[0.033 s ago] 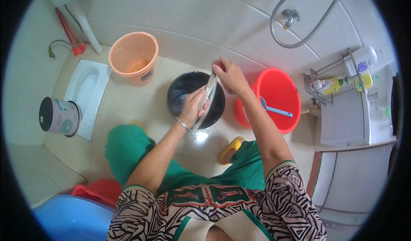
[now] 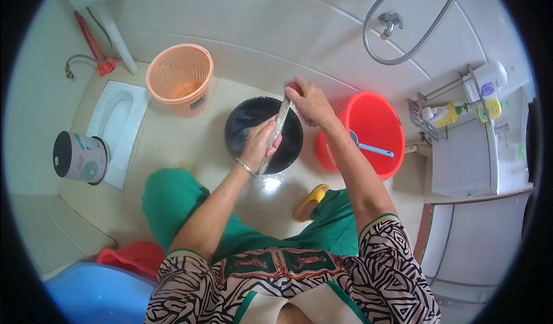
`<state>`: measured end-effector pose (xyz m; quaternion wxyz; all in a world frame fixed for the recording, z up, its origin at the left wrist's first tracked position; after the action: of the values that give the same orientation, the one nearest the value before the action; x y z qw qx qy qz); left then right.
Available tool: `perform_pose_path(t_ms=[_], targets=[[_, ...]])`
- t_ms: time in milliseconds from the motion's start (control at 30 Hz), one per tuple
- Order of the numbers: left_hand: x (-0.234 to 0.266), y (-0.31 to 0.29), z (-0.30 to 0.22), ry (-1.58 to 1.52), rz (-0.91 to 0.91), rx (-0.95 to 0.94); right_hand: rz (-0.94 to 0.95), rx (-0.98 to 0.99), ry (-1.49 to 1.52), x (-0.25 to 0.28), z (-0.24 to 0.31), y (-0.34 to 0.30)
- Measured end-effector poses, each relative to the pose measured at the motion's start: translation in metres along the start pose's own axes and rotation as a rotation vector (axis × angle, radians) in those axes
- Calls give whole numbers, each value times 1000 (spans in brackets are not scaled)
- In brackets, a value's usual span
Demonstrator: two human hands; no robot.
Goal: The person scrubs the interior of a black basin with a pink sponge, then scrubs a metal basin lid with the same sponge. The person sits on the floor during the task.
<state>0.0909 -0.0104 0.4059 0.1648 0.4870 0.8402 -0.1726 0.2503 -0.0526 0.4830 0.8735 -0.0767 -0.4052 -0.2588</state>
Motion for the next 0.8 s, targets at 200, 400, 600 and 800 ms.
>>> perform_pose_path(t_ms=[200, 400, 600, 800], targets=[[5, 4, 8, -23, -58, -10, -30, 261, -59, -23, 10, -61], [5, 2, 4, 2, -19, -22, -39, 67, 11, -10, -14, -1], [7, 1, 3, 73, -68, -15, -68, 195, -30, -21, -1, -47], [4, 2, 7, -4, -70, 8, -124, 179, -35, -23, -5, -33]])
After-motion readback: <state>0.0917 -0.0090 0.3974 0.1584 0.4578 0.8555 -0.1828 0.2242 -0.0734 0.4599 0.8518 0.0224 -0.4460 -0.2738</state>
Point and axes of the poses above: each hand's wrist, its own y-axis towards the middle knuckle, its own x-axis out of the back of the hand, z = x × y, the point moved 1 cm from there along y, towards the middle knuckle, and after that the axes turned 8 degrees about y, right-handed, at the moved point
